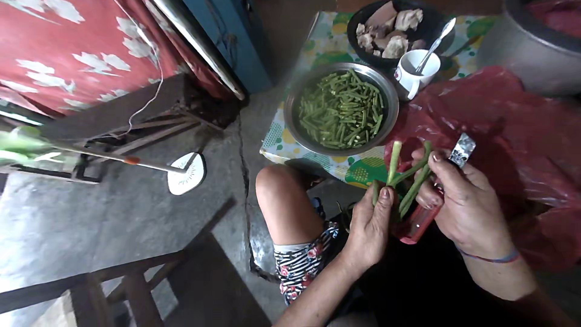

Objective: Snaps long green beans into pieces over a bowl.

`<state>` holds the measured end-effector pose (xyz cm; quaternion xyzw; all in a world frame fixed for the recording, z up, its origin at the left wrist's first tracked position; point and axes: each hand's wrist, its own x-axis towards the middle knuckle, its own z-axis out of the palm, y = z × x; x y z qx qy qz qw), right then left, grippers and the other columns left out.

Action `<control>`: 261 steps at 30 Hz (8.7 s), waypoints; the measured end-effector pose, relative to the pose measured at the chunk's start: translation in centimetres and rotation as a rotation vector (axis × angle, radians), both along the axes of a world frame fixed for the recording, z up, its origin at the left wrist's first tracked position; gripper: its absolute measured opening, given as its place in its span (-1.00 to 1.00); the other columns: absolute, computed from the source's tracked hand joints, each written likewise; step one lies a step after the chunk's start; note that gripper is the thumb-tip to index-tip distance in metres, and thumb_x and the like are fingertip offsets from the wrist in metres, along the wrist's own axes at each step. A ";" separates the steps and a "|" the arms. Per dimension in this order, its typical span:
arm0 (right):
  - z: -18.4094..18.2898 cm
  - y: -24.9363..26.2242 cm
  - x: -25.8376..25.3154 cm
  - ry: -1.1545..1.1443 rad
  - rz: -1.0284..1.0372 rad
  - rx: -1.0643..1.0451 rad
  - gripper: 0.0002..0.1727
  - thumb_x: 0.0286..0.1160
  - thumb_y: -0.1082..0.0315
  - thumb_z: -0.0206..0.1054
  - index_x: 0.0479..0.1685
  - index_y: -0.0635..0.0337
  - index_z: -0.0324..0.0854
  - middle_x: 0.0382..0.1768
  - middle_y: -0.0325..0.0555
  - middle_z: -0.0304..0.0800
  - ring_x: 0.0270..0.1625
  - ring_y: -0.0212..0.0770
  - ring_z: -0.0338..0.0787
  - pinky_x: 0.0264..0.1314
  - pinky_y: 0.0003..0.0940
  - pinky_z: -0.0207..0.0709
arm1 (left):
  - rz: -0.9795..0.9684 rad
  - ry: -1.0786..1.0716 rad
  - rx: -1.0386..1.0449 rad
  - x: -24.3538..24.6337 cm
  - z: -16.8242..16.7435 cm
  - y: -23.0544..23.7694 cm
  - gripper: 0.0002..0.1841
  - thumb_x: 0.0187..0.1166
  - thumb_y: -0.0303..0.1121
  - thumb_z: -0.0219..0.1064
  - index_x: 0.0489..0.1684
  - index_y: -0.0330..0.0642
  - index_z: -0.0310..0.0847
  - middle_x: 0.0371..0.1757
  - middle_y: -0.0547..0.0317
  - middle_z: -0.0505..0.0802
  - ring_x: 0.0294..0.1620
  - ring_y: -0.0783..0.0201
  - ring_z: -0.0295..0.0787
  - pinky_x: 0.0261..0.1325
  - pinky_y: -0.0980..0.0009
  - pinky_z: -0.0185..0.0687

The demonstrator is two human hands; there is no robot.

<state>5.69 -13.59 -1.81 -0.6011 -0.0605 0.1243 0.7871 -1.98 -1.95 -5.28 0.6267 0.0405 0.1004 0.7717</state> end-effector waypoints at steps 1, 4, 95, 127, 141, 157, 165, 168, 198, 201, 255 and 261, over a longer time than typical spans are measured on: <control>-0.1 -0.1 0.1 -0.015 0.010 -0.003 -0.73 0.81 0.37 -0.01 -0.05 0.05 0.66 -0.47 -0.46 0.70 -0.74 -0.65 0.37 -0.70 -0.78 0.32 | -0.010 0.020 -0.018 0.1 0.0 0.1 -0.57 0.89 -0.16 -0.24 -0.14 -0.26 0.47 -0.39 0.42 0.55 -0.44 0.64 0.47 -0.37 0.65 0.48; -0.2 -0.1 0.1 -0.028 0.026 -0.027 -0.72 0.80 0.37 0.00 -0.18 -0.05 0.64 -0.66 -0.54 0.55 -0.77 -0.66 0.33 -0.70 -0.78 0.31 | -0.052 0.082 -0.039 0.4 0.4 0.7 -0.55 0.88 -0.19 -0.27 -0.21 -0.24 0.50 -0.43 0.41 0.62 -0.46 0.61 0.56 -0.38 0.60 0.58; -1.6 0.0 -1.4 -0.014 0.068 -0.055 -0.82 0.55 0.50 0.30 -0.02 0.12 0.76 -0.39 -0.33 0.82 -0.67 -0.59 0.54 -0.62 -0.73 0.47 | 0.394 -0.200 0.422 2.2 -2.5 -0.8 -0.83 0.74 -0.47 0.07 -0.05 -0.50 0.42 -0.41 0.12 0.68 -0.42 0.53 0.64 -0.25 0.59 0.63; -1.8 -2.4 0.1 -0.405 0.251 -0.207 -0.89 0.54 0.32 0.43 -0.07 -0.01 0.82 -0.17 -0.51 0.84 -0.42 -0.63 0.73 -0.38 -0.71 0.70 | -0.630 0.105 0.477 2.2 2.1 5.0 -0.59 0.87 -0.17 -0.03 0.14 -0.43 0.49 -0.39 0.18 0.68 -0.44 0.45 0.59 -0.27 0.50 0.59; -2.1 -2.6 0.2 -0.338 0.346 -0.219 -0.73 0.56 0.30 0.41 0.16 0.09 0.80 -0.16 -0.50 0.84 -0.37 -0.62 0.75 -0.33 -0.72 0.71 | -0.637 0.095 0.518 2.4 2.3 5.1 -0.65 0.84 -0.24 0.08 -0.05 -0.45 0.57 -0.56 0.20 0.59 -0.60 0.48 0.52 -0.44 0.57 0.51; -2.3 -2.4 0.2 -0.265 0.267 -0.129 -0.89 0.61 0.32 0.37 -0.09 -0.09 0.80 -0.48 -0.56 0.78 -0.56 -0.63 0.67 -0.45 -0.73 0.63 | -0.469 -0.070 0.115 2.0 -0.3 3.6 -0.58 0.88 -0.16 -0.12 -0.11 -0.33 0.53 -0.44 0.48 0.53 -0.47 0.74 0.34 -0.40 0.75 0.28; -2.4 -3.1 0.8 -0.340 0.259 -0.215 -0.72 0.76 0.13 0.18 0.21 -0.12 0.74 -0.45 -0.62 0.61 -0.60 -0.73 0.37 -0.57 -0.82 0.26 | -0.325 -0.114 0.207 1.9 -0.6 3.1 -0.69 0.86 -0.29 -0.01 -0.15 -0.36 0.52 -0.49 0.42 0.48 -0.49 0.68 0.33 -0.36 0.70 0.31; -2.1 -3.2 0.7 -0.338 0.224 -0.181 -0.83 0.66 0.27 0.31 0.06 -0.13 0.77 -0.40 -0.61 0.73 -0.58 -0.73 0.47 -0.53 -0.83 0.37 | -0.349 -0.100 0.278 1.9 -0.4 3.3 -0.66 0.86 -0.28 -0.01 -0.11 -0.39 0.57 -0.47 0.37 0.53 -0.48 0.67 0.36 -0.34 0.69 0.34; -2.2 -3.1 0.9 -0.558 0.221 -0.447 -0.86 0.68 0.26 0.29 -0.06 0.10 0.70 -0.31 -0.56 0.72 -0.48 -0.81 0.52 -0.45 -0.88 0.42 | -0.272 0.036 0.785 1.3 1.9 1.6 -0.58 0.79 -0.25 0.16 0.29 -0.52 0.50 -0.14 -0.22 0.82 -0.22 0.04 0.84 -0.09 0.17 0.75; -2.4 -2.8 0.7 -0.494 0.207 -0.453 -0.88 0.65 0.29 0.31 -0.05 0.08 0.70 -0.38 -0.58 0.69 -0.52 -0.78 0.50 -0.47 -0.85 0.42 | -0.018 -0.032 1.086 1.0 0.4 -0.2 -0.60 0.66 -0.26 0.31 0.17 -0.50 0.60 -0.07 -0.24 0.84 -0.29 -0.03 0.90 -0.27 0.18 0.81; -3.0 -2.8 0.8 -0.461 0.362 -0.258 -0.21 0.69 -0.41 -0.22 0.62 -0.07 0.36 -0.51 -0.58 0.49 -0.55 -0.72 0.36 -0.54 -0.79 0.26 | -0.655 0.166 -0.457 2.7 -1.3 5.1 -0.71 0.84 -0.17 -0.13 -0.26 0.08 0.47 -0.56 0.62 0.57 -0.64 0.75 0.39 -0.58 0.80 0.29; -3.4 -2.2 0.4 -0.521 0.356 -0.402 -0.32 0.88 -0.15 -0.22 0.51 0.17 0.54 -0.36 -0.47 0.65 -0.50 -0.78 0.40 -0.49 -0.84 0.30 | -0.692 0.146 -0.283 2.9 -0.3 4.7 -0.72 0.84 -0.30 -0.18 -0.24 0.01 0.43 -0.60 0.63 0.48 -0.65 0.79 0.29 -0.60 0.82 0.18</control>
